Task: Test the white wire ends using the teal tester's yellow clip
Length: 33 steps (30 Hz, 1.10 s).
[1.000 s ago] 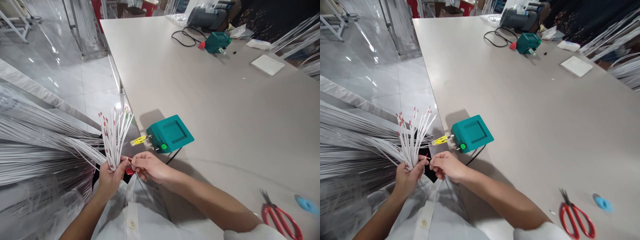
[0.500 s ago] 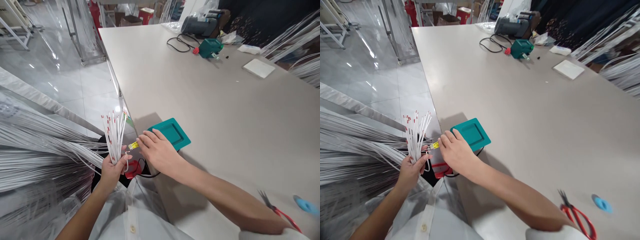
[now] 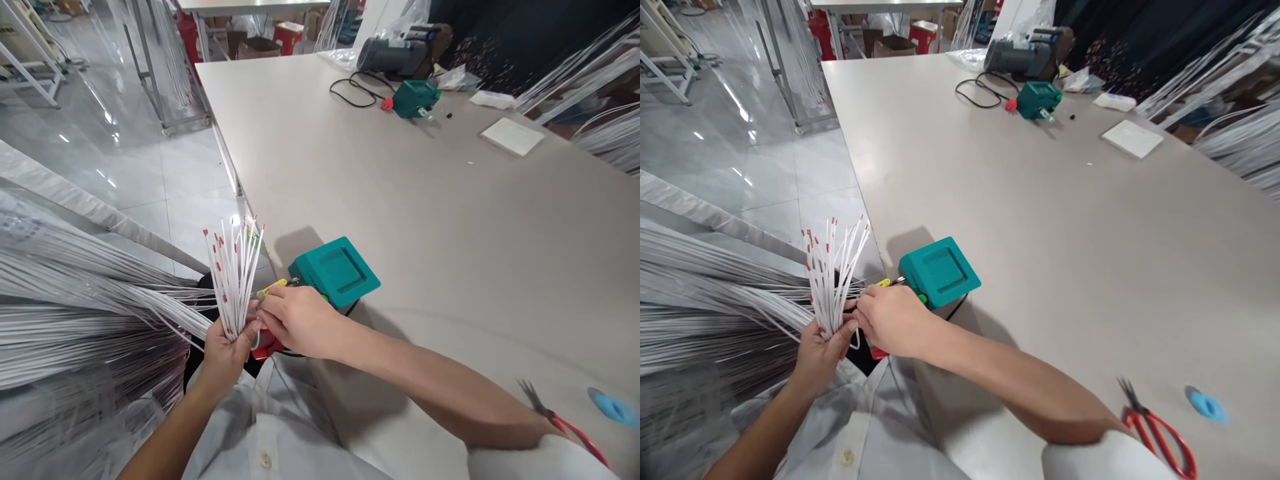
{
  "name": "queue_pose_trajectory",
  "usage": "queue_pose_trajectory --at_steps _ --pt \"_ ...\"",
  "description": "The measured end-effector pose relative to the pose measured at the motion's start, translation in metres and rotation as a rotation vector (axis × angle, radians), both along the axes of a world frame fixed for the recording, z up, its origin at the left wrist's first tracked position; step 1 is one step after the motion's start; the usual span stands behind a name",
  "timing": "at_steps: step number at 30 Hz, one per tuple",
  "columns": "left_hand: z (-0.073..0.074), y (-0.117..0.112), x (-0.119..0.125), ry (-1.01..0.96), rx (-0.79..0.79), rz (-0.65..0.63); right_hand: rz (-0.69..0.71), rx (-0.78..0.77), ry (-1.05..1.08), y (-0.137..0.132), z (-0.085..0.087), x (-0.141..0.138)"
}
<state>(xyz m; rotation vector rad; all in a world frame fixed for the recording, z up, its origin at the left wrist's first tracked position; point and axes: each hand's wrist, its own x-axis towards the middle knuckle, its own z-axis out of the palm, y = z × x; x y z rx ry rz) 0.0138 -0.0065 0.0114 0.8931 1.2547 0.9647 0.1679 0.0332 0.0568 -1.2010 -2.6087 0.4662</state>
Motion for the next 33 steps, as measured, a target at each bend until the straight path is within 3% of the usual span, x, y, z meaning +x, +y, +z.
queue_pose_trajectory --at_steps 6,11,16,24,33 --pt "-0.007 0.003 0.001 0.001 -0.036 -0.006 -0.159 0.189 -0.119 0.004 0.003 0.019" --pt "-0.009 0.008 0.001 0.033 -0.001 -0.014 -0.007 0.32 -0.283 0.008 -0.003 0.03" --pt "-0.013 0.012 0.004 -0.001 -0.009 0.013 0.021 0.389 -0.42 0.008 -0.008 0.027" --pt "-0.015 0.016 0.007 -0.118 -0.082 0.116 0.077 0.328 -0.449 0.024 -0.001 0.022" --pt "-0.02 0.019 0.014 -0.105 -0.088 0.157 0.095 0.304 -0.411 0.025 -0.007 0.026"
